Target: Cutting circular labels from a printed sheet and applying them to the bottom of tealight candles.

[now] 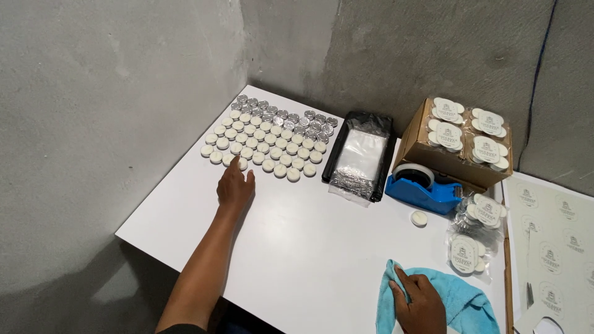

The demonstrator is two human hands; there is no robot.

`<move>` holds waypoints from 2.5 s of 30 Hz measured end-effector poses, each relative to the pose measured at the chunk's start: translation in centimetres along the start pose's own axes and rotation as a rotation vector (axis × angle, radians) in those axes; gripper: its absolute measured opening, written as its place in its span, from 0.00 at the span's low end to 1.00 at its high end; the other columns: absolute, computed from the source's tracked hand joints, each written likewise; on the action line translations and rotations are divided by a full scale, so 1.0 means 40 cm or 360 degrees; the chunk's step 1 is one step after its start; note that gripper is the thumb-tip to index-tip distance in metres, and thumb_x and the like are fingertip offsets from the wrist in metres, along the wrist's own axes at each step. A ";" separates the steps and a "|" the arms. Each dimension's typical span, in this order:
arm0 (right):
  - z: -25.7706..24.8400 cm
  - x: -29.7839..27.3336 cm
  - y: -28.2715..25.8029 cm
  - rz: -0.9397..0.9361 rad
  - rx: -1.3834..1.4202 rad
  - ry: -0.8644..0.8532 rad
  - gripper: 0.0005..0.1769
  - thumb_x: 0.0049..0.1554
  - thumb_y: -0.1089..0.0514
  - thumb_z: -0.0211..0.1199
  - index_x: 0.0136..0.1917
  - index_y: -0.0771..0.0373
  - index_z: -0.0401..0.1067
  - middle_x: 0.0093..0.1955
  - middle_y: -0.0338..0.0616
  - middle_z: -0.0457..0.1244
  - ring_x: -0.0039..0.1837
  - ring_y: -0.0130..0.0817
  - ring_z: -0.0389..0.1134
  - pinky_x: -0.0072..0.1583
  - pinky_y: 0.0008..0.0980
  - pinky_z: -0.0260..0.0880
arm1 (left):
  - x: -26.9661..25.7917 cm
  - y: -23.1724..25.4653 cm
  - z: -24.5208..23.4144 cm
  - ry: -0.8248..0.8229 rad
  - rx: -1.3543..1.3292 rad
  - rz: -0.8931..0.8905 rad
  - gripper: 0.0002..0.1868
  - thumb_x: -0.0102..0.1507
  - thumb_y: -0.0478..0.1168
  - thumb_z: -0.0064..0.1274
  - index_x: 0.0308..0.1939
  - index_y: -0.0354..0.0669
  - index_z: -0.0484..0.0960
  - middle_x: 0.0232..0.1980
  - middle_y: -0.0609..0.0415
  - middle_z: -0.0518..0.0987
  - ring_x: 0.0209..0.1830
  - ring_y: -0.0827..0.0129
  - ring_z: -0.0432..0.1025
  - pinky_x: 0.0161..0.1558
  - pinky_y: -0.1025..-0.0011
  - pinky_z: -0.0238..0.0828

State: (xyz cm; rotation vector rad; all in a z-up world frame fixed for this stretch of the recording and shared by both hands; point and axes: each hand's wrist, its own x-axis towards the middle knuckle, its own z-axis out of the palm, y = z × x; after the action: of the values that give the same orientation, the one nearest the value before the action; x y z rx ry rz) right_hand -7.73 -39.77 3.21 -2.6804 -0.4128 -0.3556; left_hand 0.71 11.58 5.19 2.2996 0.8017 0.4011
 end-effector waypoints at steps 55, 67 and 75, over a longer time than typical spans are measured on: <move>-0.073 0.021 -0.057 -0.0235 0.0121 -0.0017 0.30 0.59 0.58 0.64 0.74 0.49 0.69 0.54 0.41 0.62 0.50 0.41 0.68 0.49 0.44 0.65 | -0.272 0.343 0.012 -0.1291 -0.0657 0.0048 0.21 0.57 0.39 0.63 0.54 0.49 0.83 0.38 0.58 0.80 0.38 0.77 0.73 0.45 0.76 0.71; -0.062 0.015 -0.073 -0.0379 0.0202 0.0024 0.21 0.54 0.59 0.69 0.61 0.48 0.78 0.45 0.35 0.64 0.47 0.38 0.65 0.48 0.41 0.63 | -0.391 0.397 0.086 -0.1613 -0.0944 0.0084 0.19 0.56 0.35 0.63 0.52 0.42 0.85 0.46 0.54 0.84 0.38 0.77 0.73 0.45 0.77 0.73; -0.096 0.051 -0.171 0.0399 0.0944 -0.0060 0.19 0.57 0.59 0.66 0.62 0.53 0.81 0.45 0.35 0.67 0.50 0.29 0.69 0.53 0.28 0.67 | -0.409 0.396 0.068 -0.1773 -0.0949 0.0102 0.19 0.56 0.36 0.69 0.51 0.39 0.87 0.37 0.51 0.85 0.36 0.71 0.78 0.41 0.74 0.80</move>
State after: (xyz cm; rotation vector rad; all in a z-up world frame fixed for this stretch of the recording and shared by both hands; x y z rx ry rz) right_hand -8.84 -34.94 9.63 -2.1235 -0.1529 -0.0856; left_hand -3.58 -9.64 12.78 1.5940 0.0141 -0.5387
